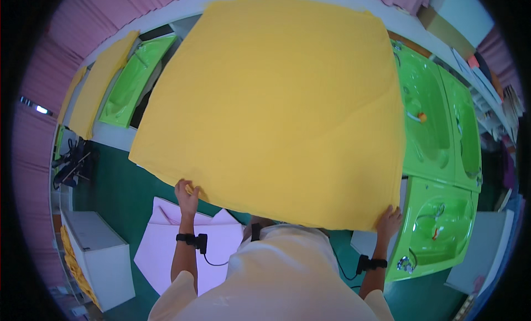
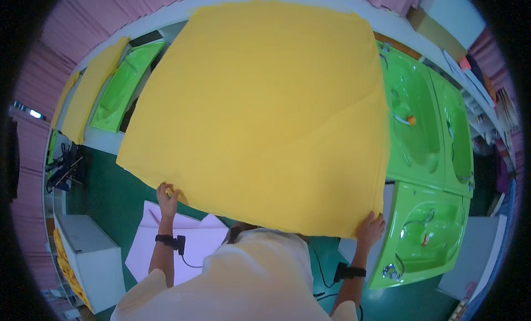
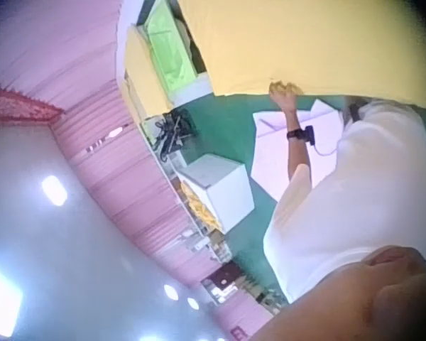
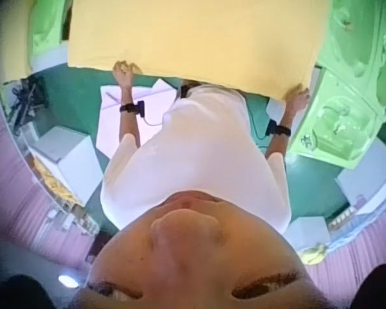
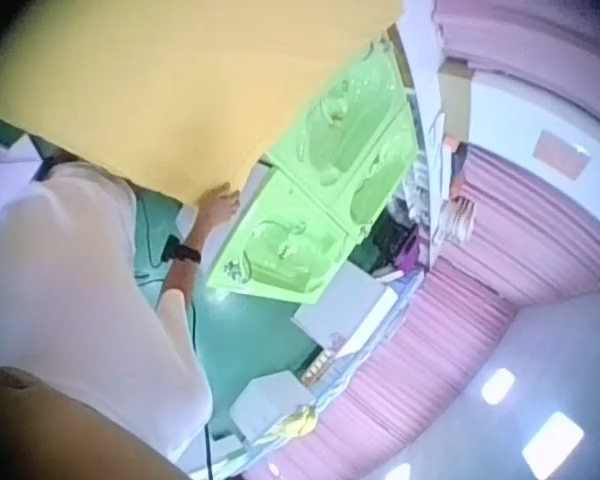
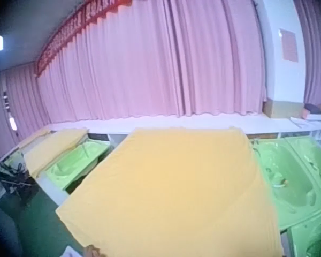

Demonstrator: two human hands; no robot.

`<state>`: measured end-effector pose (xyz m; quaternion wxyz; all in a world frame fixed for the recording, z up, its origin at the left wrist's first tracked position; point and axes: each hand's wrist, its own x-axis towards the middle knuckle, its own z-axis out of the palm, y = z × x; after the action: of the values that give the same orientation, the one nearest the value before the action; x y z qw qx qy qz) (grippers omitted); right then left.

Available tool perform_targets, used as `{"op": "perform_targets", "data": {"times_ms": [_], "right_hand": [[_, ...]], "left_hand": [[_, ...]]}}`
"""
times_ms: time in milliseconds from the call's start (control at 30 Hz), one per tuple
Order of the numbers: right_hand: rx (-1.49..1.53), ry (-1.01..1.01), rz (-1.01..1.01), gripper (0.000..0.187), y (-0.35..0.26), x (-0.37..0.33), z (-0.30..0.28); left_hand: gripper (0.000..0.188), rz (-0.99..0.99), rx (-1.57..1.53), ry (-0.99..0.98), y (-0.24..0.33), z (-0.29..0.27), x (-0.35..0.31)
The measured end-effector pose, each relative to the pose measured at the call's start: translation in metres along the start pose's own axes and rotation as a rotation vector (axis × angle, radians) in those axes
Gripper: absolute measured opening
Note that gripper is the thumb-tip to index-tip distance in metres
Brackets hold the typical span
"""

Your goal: The recorder is spreading a yellow sheet and a pink mat over white cabinets or beds in a room equipped with childcare or medical furniture.

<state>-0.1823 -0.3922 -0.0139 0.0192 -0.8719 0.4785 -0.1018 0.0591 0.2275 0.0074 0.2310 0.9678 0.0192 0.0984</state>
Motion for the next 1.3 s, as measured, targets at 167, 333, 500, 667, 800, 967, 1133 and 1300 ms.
{"op": "perform_targets", "data": {"times_ms": [167, 333, 500, 667, 800, 967, 1133, 1300], "right_hand": [[0.290, -0.088, 0.202, 0.052, -0.007, -0.004, 0.003], [0.040, -0.101, 0.249, 0.052, -0.029, -0.012, -0.016], [-0.211, 0.017, 0.233, 0.064, -0.053, -0.045, -0.003], [0.119, 0.080, 0.676, 0.070, -0.072, -0.084, 0.012], [0.461, 0.060, 0.764, 0.072, -0.095, -0.108, 0.039], [1.002, 0.077, 0.748, 0.065, -0.127, -0.123, 0.063], [1.062, 0.242, 0.881, 0.061, -0.180, -0.136, 0.048], [1.122, 0.256, 0.894, 0.062, -0.166, -0.136, 0.057]], "left_hand": [[0.033, -1.003, -0.870, -0.009, -0.033, 0.006, 0.011], [0.037, -0.941, -1.602, -0.131, -0.031, -0.007, 0.018], [0.037, -0.825, -1.628, 0.031, -0.116, -0.019, 0.052], [0.044, -0.727, -1.591, -0.015, -0.177, -0.031, 0.109], [0.050, -0.864, -1.443, -0.036, -0.228, -0.052, 0.151], [0.054, -0.544, -1.482, -0.066, -0.206, -0.060, 0.172], [0.055, -0.643, -1.670, 0.043, -0.235, -0.052, 0.166], [0.054, -0.415, -1.528, -0.074, -0.236, -0.063, 0.165]]}}
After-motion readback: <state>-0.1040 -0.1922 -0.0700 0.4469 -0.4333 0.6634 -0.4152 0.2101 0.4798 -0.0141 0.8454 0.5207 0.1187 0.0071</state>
